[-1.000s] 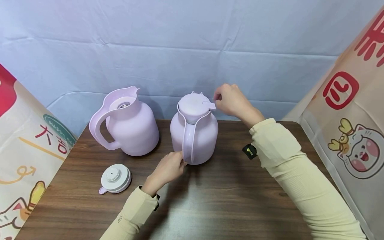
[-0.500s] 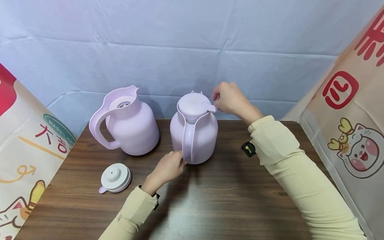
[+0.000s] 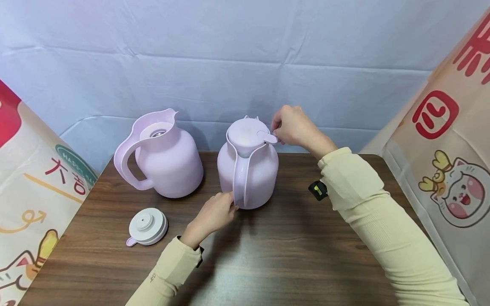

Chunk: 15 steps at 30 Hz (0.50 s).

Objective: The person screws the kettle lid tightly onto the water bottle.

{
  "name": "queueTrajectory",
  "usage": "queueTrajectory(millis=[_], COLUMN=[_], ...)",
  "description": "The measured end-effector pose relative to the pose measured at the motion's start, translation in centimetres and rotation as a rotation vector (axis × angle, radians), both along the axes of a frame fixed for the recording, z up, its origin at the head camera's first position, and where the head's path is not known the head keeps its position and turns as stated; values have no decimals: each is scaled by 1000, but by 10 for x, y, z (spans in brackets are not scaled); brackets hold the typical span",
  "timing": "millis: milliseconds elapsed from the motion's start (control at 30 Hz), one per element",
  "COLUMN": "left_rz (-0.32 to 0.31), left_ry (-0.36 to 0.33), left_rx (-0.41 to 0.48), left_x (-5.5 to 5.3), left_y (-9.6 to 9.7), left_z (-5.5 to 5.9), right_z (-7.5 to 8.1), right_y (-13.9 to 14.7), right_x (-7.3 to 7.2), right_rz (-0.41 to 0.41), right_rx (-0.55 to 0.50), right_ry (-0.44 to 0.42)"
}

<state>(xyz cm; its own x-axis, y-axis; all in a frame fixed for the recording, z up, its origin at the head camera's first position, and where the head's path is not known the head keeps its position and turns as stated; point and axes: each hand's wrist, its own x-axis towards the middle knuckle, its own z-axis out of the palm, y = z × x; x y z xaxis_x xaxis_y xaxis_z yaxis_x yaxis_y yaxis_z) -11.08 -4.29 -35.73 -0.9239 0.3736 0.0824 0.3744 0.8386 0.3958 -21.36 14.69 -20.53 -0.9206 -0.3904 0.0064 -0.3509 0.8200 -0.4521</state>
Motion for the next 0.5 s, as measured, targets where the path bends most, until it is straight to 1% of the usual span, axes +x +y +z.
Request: queueTrajectory(millis=[167,500], left_rz=[4,6], left_ry=[-7,-9], left_rx=[1,0], left_x=[1,2], left_y=[1,1], left_z=[0,1], right_z=[1,4], right_y=[0,-1], right_x=[2,7], right_rz=[5,62], right_rx=[6,84], right_ry=[-5,11])
